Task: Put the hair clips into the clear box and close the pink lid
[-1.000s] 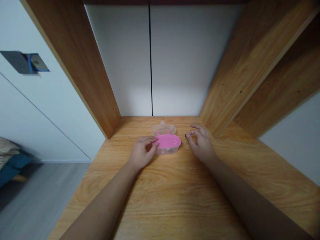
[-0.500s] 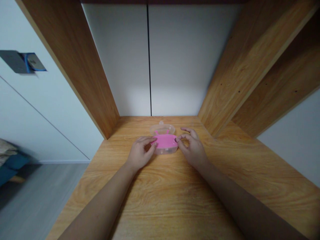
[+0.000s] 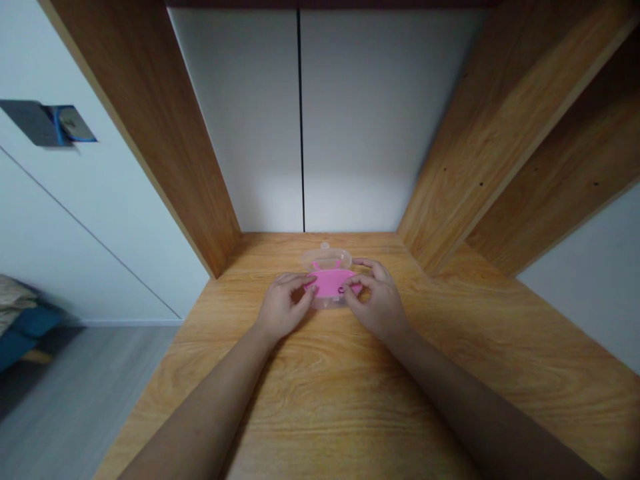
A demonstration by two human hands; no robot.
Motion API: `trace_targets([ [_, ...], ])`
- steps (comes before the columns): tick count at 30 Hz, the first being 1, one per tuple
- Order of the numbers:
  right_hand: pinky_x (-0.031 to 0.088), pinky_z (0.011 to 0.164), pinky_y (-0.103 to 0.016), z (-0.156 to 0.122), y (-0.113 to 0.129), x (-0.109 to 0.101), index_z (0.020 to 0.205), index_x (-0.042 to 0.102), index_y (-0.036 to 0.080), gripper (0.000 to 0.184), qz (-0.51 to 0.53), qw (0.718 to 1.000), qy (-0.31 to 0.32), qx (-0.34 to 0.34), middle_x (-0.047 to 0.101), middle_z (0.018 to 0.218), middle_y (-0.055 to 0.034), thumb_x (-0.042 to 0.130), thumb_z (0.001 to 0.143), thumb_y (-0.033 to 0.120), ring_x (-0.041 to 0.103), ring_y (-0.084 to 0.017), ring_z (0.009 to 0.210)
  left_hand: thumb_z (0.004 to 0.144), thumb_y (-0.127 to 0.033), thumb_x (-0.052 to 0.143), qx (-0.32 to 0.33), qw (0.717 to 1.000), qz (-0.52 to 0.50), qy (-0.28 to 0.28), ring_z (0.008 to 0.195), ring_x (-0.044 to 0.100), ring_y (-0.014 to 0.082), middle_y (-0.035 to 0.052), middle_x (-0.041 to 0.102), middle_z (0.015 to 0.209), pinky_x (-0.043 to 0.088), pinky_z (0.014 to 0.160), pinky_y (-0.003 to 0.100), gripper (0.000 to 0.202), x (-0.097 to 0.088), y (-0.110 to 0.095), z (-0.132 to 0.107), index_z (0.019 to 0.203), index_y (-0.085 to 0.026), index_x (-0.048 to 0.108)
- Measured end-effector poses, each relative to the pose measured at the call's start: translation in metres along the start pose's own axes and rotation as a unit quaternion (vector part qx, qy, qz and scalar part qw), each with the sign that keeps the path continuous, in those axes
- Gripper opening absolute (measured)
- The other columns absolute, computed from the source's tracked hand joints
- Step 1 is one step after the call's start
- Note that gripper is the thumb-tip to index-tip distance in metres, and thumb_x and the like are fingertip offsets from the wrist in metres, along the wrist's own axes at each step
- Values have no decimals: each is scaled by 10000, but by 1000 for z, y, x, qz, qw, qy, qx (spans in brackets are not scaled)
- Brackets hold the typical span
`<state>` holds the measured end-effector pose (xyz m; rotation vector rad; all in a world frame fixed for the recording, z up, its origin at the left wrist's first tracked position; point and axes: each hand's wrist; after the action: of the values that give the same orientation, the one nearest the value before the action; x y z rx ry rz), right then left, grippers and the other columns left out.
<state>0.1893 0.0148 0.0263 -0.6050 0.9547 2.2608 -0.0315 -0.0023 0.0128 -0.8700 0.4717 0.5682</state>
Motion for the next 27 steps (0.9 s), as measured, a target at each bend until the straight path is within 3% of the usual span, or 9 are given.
trace_targets([
  [4, 504, 992, -468, 3, -8, -5, 810, 732, 258, 99, 4, 1000, -15, -10, 643, 1208, -89, 640, 804, 222, 623, -286, 1119, 935, -296, 606, 2, 1000, 1, -2, 998, 704, 243, 80, 771, 1058, 545, 920, 431, 218, -1, -1, 0, 1073, -206, 748],
  [8, 522, 929, -429, 13, -39, -24, 860, 719, 232, 141, -23, 999, -45, 0, 684, 1063, -107, 579, 848, 243, 656, -274, 1012, 938, -289, 602, 2, 1000, 0, -1, 996, 702, 240, 81, 770, 1065, 545, 919, 430, 216, -1, 0, 0, 1071, -204, 749],
  [11, 527, 819, -389, 21, -70, -42, 896, 708, 212, 170, -51, 998, 38, -26, 712, 850, -72, 543, 865, 241, 667, -243, 841, 939, -293, 600, 2, 1000, -3, -2, 1013, 697, 239, 80, 767, 1071, 541, 930, 430, 219, 0, 2, 0, 1074, -206, 749],
  [16, 509, 743, -341, 25, -96, -51, 820, 687, 220, 148, -60, 978, 196, -29, 714, 811, -47, 559, 864, 281, 649, -212, 775, 942, -292, 594, 4, 1000, -5, -2, 1019, 697, 238, 82, 767, 1080, 541, 932, 434, 225, 1, 3, -1, 1079, -204, 749],
  [27, 502, 867, -366, 17, -100, -42, 904, 704, 217, 104, -40, 958, 282, -37, 707, 946, -70, 648, 819, 238, 645, -228, 927, 941, -284, 597, 2, 1000, -1, -1, 1000, 700, 235, 83, 768, 1069, 542, 926, 426, 222, 0, 1, -1, 1076, -193, 749],
])
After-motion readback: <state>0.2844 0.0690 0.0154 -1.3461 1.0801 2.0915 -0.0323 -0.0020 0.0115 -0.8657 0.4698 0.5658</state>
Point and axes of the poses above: each hand's wrist, its own z-axis towards the middle knuckle, its own x-axis out of the palm, y = z × x
